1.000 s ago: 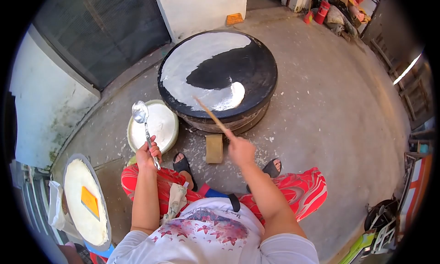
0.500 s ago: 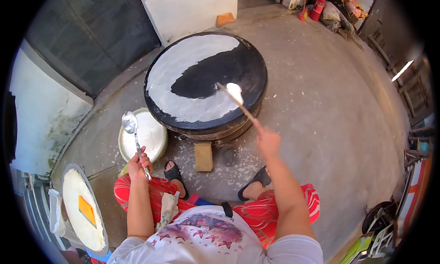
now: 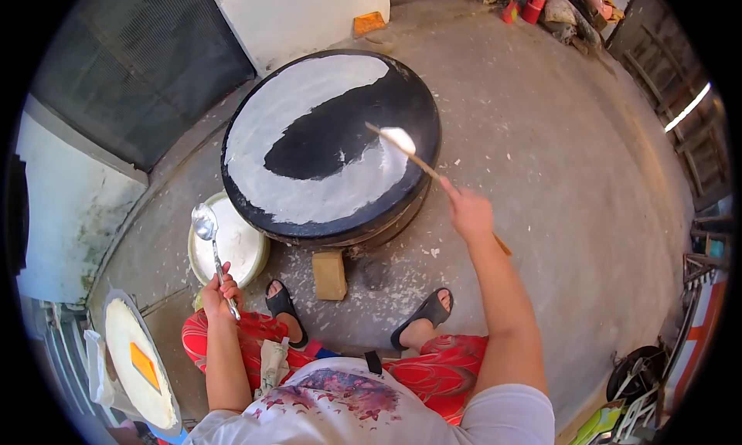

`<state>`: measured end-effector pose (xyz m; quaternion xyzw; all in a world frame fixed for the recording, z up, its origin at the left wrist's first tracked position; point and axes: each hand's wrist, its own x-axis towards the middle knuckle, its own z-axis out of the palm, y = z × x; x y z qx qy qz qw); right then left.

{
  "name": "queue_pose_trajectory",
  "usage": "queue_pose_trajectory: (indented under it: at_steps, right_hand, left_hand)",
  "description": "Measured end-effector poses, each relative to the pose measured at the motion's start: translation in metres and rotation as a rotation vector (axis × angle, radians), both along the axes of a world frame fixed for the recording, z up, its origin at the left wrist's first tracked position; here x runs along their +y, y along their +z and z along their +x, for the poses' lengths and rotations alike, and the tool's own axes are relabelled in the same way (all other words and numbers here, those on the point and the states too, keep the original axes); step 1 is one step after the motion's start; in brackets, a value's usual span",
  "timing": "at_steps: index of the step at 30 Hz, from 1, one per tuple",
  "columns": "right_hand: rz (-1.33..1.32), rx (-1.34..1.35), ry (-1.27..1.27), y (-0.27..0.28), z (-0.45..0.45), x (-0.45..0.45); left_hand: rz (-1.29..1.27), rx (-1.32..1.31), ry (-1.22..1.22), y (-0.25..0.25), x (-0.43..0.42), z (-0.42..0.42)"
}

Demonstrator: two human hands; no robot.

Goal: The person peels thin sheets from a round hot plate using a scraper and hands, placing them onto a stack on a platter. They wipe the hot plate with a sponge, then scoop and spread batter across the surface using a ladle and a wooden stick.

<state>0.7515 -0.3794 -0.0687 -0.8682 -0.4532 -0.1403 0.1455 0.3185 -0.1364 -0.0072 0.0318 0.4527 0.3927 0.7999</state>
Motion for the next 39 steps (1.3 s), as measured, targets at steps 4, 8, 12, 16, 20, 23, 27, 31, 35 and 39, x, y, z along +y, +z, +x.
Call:
queue_pose_trajectory:
  at_steps: [4, 8, 12, 16, 20, 23, 27, 31, 35, 39]
  right_hand:
    - [0.186, 0.492, -0.162, 0.008, -0.01, 0.054]
    - [-0.006, 0.2, 0.346, 0.001, 0.003, 0.01]
    - [-0.023, 0.019, 0.021, -0.004, 0.072, 0.017]
    - [0.033, 0.045, -0.064, 0.003, 0.074, 0.083]
    - [0.101, 0.334, 0.181, -0.004, 0.085, 0.047]
    - [-0.041, 0.188, 0.11, 0.004, 0.112, 0.058]
    - [-0.104, 0.167, -0.115, 0.025, 0.108, 0.132]
    - [0.055, 0.287, 0.12, 0.008, 0.1, 0.101]
    - [-0.188, 0.168, -0.106, 0.0, 0.152, 0.052]
    - [-0.188, 0.101, -0.098, 0.01, 0.146, 0.144]
  left_hand:
    - [-0.041, -0.008, 0.022, 0.0, 0.003, 0.009]
    - [-0.04, 0.004, 0.033, -0.005, 0.006, 0.009]
    - [-0.042, 0.051, 0.043, -0.005, 0.005, 0.013]
    - [-0.071, 0.051, 0.075, -0.004, 0.008, 0.022]
    - [-0.065, 0.056, 0.08, -0.008, 0.011, 0.02]
    - [-0.047, 0.085, 0.058, -0.009, 0.01, 0.025]
    - [-0.062, 0.066, 0.075, -0.006, 0.01, 0.032]
    - [-0.072, 0.066, 0.076, -0.004, 0.01, 0.033]
    - [-0.061, 0.073, 0.049, -0.008, 0.011, 0.029]
    - [-0.088, 0.038, 0.069, -0.004, 0.012, 0.038]
